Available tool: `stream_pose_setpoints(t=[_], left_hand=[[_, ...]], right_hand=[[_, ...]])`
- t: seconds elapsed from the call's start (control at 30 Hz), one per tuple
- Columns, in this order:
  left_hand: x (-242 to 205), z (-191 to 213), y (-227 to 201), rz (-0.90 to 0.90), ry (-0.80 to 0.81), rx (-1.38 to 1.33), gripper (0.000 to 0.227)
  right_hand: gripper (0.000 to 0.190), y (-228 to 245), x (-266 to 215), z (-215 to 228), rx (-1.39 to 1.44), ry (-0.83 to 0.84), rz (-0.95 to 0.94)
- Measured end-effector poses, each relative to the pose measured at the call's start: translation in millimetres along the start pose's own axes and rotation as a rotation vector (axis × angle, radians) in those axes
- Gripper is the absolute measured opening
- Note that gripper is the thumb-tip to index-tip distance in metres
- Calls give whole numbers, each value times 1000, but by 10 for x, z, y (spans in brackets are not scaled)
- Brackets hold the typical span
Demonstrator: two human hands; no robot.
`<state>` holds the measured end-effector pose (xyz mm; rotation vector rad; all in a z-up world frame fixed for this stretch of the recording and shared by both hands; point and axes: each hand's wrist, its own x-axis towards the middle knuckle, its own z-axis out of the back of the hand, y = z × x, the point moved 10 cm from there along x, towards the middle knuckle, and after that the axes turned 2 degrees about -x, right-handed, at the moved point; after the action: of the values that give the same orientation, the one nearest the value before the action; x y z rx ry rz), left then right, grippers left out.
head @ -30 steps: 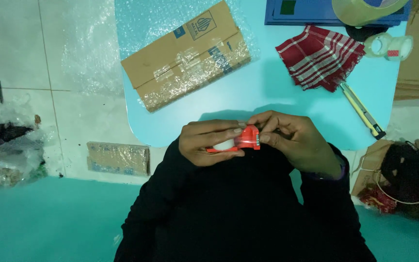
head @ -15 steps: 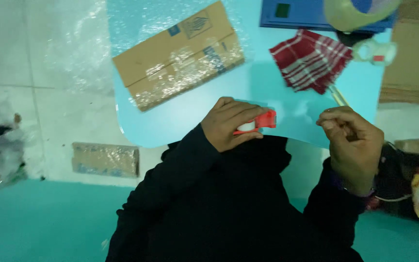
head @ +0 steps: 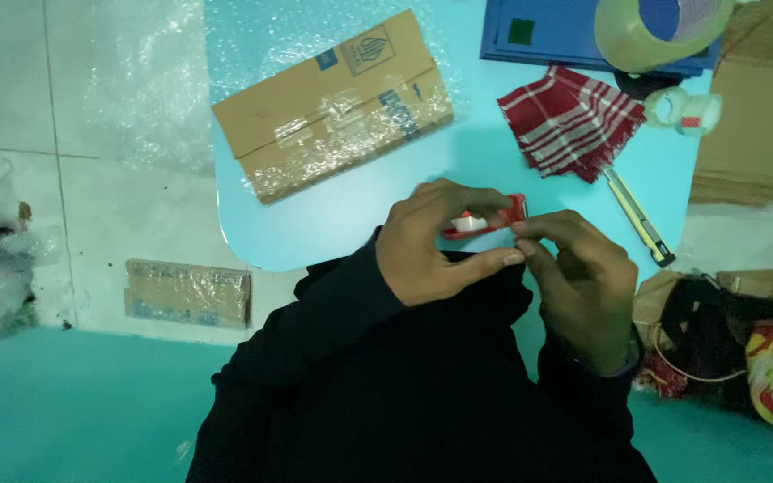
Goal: Wrapping a small cardboard box with bubble wrap and securing it with small pieces of tape.
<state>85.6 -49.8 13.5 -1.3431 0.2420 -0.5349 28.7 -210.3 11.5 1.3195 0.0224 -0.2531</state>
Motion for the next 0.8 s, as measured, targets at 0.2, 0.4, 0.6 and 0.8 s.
stream_pose_setpoints(t=[0.2,0.4,0.6,0.8], left_hand=[[-51,93,33,32,-5,-190,31],[-191,163,74,-24,-178,-59,24],[-303,308,-84,-232,-287,-37,24],[-299,454,8,-44,-269,-84,43]], right_hand=[[20,349,-10,-251,-333,7,334],[37,216,82,-204,-390,-104,120],[24,-56,222,-248,112,42,124],[14,145,450,-332,48,112,57]])
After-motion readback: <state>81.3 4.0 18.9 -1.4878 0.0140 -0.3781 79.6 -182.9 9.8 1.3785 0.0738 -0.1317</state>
